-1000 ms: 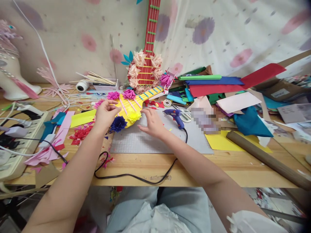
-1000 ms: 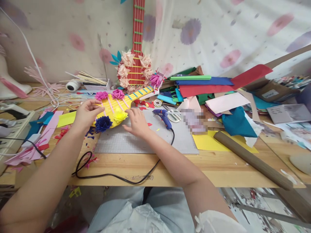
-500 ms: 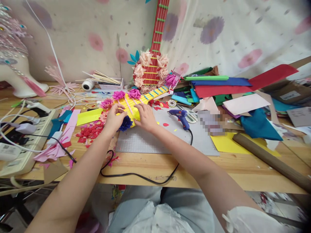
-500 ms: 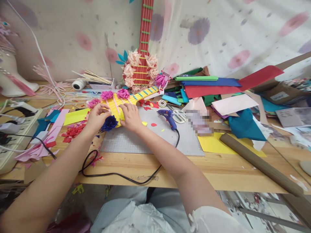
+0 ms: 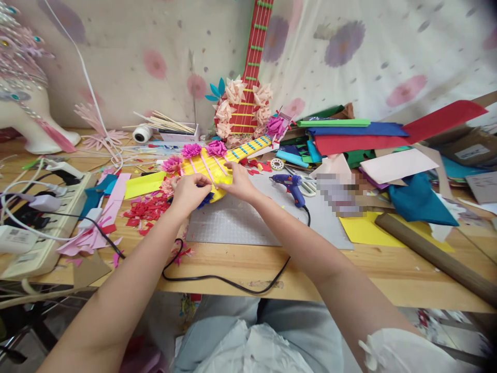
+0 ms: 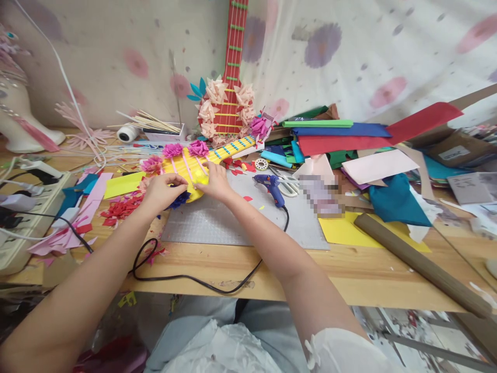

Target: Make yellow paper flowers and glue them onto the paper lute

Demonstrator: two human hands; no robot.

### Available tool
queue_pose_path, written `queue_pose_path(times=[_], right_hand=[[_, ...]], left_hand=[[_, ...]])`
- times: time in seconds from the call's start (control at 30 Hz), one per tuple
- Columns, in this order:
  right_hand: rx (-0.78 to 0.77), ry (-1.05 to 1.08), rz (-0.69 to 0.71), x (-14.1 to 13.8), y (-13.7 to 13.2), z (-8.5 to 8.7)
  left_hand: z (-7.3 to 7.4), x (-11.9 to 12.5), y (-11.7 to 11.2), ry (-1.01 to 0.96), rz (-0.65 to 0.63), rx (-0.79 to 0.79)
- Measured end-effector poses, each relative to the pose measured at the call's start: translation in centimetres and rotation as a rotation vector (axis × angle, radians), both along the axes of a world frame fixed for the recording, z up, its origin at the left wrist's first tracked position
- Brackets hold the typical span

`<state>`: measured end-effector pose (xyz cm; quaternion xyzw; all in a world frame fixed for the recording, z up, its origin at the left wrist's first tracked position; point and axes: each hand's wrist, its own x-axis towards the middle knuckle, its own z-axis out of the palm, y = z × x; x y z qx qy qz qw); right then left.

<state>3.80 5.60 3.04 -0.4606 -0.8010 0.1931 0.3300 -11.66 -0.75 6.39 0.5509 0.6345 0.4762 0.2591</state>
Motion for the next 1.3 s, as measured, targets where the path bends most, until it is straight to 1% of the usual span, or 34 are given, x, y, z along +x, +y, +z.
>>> queue_pose_path(times=[0.13, 0.27, 0.37, 0.47, 0.67, 0.97, 1.17, 1.3], right_hand=[[-0.042, 0.011, -0.014, 0.0, 0.3, 0.0], [-0.084, 0.006, -0.036, 0.2, 0.4, 0.3], [-0.095, 0.017, -0.026, 0.3, 0.5, 0.4], [-0.098, 0.016, -0.029, 0.4, 0.5, 0.4], [-0.101, 0.028, -0.028, 0.3, 0.6, 0.2], [-0.093, 0.028, -0.016, 0.3, 0.9, 0.0], [-0.120, 0.009, -0.031, 0.3, 0.8, 0.2], [-0.112, 0.012, -0.027, 0.3, 0.8, 0.2]], left_hand=[[0.5, 0.1, 0.0, 0.177, -0.104, -0.013], [0.8, -0.3, 0.3, 0.314, -0.203, -0.074], [0.8, -0.4, 0.4, 0.432, -0.203, -0.042], [0.6, 0.0, 0.3, 0.504, -0.195, 0.017], [-0.2, 0.8, -0.2, 0.556, -0.215, 0.084], [-1.1, 0.5, 0.2, 0.660, -0.200, 0.108], [-1.3, 0.5, 0.4, 0.605, -0.174, 0.091], [-1.1, 0.7, 0.3, 0.589, -0.173, 0.068]])
